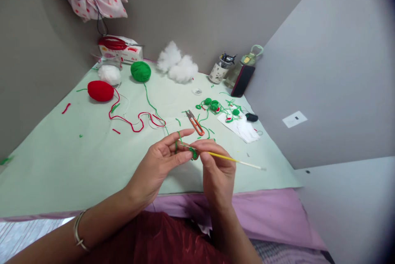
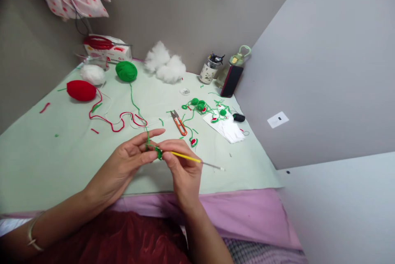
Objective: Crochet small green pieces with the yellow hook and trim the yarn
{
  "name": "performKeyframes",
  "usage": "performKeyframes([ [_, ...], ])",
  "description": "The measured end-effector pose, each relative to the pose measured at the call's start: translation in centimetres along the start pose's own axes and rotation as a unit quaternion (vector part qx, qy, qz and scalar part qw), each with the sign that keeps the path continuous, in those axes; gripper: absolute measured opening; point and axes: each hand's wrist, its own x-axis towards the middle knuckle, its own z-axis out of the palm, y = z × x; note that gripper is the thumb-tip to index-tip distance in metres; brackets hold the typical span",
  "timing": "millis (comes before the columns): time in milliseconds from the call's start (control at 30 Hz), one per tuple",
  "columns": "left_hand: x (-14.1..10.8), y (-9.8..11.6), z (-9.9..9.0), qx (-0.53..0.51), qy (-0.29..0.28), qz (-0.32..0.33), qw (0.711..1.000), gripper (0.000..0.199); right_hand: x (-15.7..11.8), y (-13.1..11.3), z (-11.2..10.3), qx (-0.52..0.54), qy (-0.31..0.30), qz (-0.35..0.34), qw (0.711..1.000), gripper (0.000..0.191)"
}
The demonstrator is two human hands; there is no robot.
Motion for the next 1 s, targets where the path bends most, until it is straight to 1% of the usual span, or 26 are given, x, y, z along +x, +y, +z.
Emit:
performKeyframes([
  [67,-0.2,-0.2,0.0,0.021,0.026,0.024,0.999,0.049,0.0,-0.2,0.1,-0.04,-0.017,-0.022,0.999,0.015],
  [133,-0.3,-0.3,0.0,0.041,0.046,0.041,0.997,0.056,0.0,-0.3,0.2,-0.082,-0.022,-0.044,0.995,0.017],
  [200,-0.5,-0.4,0.1,0.046,0.046,0.033,0.997,0.06,-0.1,-0.2,0.2,-0.095,-0.01,-0.053,0.994,0.018],
  [233,-0.5,-0.4,0.1,0.042,0.038,0.022,0.998,0.06,-0.1,-0.1,0.1,-0.085,-0.004,-0.049,0.995,0.018],
  [267,-0.5,-0.4,0.1,0.038,0.029,0.01,0.999,0.059,-0.1,0.0,0.1,-0.063,0.0,-0.036,0.997,0.017],
  [367,-0.3,-0.2,0.0,0.032,0.011,-0.017,0.999,0.053,0.2,0.4,-0.2,0.025,0.002,0.043,0.999,0.01],
  [433,-0.2,0.0,-0.2,0.032,0.003,-0.025,0.999,0.049,0.5,0.5,-0.4,0.069,0.008,0.09,0.993,0.013],
  [500,-0.1,0.2,-0.5,0.031,-0.012,-0.031,0.999,0.046,0.9,0.4,-0.4,0.1,0.015,0.114,0.988,0.018],
  [567,0.0,0.4,-0.7,0.028,-0.021,-0.031,0.999,0.043,1.1,0.2,-0.3,0.12,0.015,0.123,0.985,0.019],
  [733,-0.2,0.8,-0.8,0.043,-0.017,-0.017,0.999,0.036,1.2,-0.3,-0.3,0.1,0.013,0.094,0.99,0.022],
  [1000,-0.2,0.8,-1.1,0.073,-0.011,0.005,0.997,0.034,0.7,-0.8,-0.6,0.059,-0.015,0.046,0.997,0.023],
])
